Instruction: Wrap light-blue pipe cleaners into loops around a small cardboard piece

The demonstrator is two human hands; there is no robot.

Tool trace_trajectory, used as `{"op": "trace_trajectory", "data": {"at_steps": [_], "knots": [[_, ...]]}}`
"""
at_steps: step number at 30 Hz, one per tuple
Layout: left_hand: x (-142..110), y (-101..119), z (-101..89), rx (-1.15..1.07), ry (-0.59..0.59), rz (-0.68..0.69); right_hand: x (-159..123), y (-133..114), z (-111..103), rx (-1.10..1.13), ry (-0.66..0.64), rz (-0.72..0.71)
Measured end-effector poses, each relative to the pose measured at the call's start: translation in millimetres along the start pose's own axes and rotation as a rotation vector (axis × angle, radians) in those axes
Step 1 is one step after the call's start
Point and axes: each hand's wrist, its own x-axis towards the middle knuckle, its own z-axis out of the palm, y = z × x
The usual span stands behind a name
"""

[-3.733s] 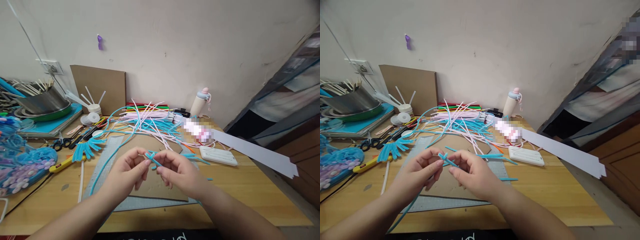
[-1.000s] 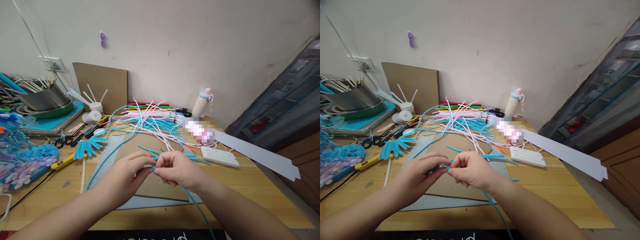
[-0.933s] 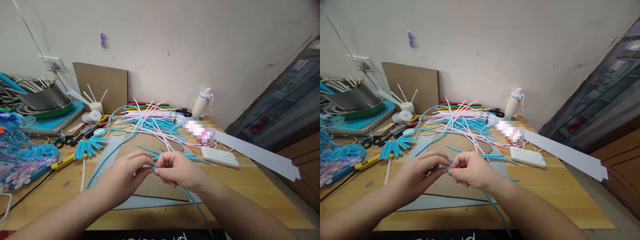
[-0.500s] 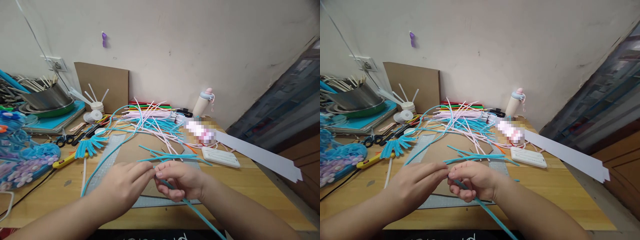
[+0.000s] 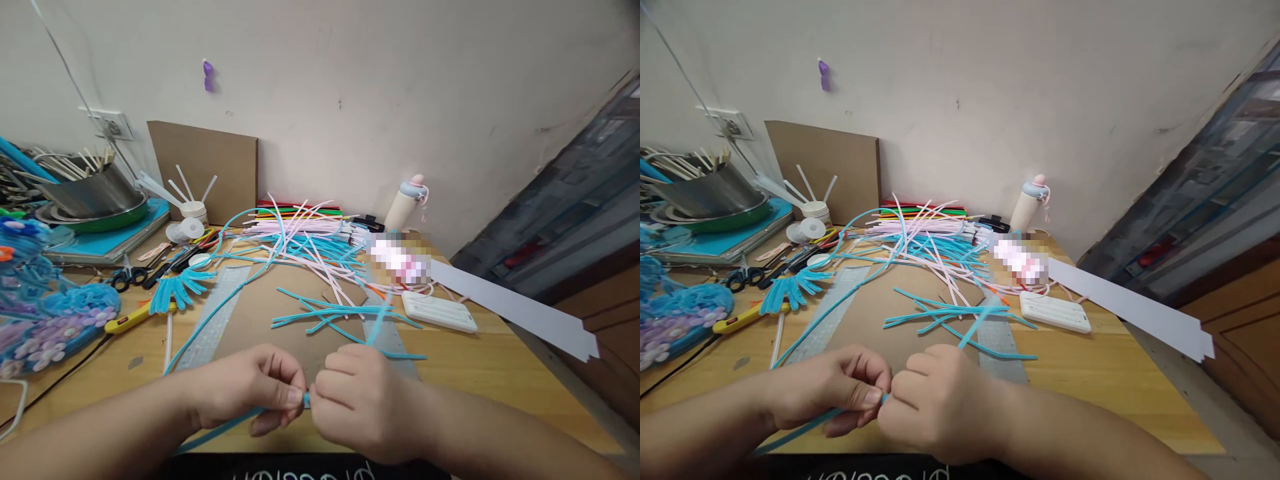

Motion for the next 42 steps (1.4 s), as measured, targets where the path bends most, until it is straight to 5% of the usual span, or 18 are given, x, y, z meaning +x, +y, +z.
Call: {"op": "trace_trajectory", "data": {"at_steps": [3,7,12,18,23,27,29,32,34,37,42], "knots": [[-0.4,0.0,0.1,0.088,0.139,0.023,0.7,1.8,2.6,0.25,0.112,0.29],[-5.1,7.1,6.7,0.858,0.511,0.358,9.5,6.5,3.3,0.872,0.12,0.732],[-6.1,3.9,9.0,1.494,0.578,0.575,13.4,5.7,-1.5,1.289,0.025,0.867],[-4.6,-1.1,4.3,1.738,0.644,0.677,16.7,6.9,-11.0,1.417,-0.091,0.898],[-7.5,1.5,0.5,1.687,0.727,0.736,31.9,10.0,-29.9,1.067,-0.104,0.811],[-10.7,14.4,5.9,1.384,0.692,0.634,32.8,1.4,-38.6,0.607,-0.15,0.6],[-12.2,20.9,9.5,1.034,0.558,0.457,25.5,-9.1,-37.2,0.142,-0.076,0.285],[-12.5,24.1,12.6,0.362,0.204,0.057,10.0,-26.0,-30.8,-0.497,0.087,-0.292],[-11.9,23.9,14.1,0.044,0.027,-0.105,1.5,-33.7,-26.9,-0.672,0.142,-0.45],[-12.7,27.8,18.2,0.062,0.016,-0.109,-2.7,-38.4,-26.1,-0.513,0.113,-0.198],[-15.4,35.8,23.2,0.791,0.504,0.362,9.8,-38.0,-40.5,0.395,0.039,0.715]]}}
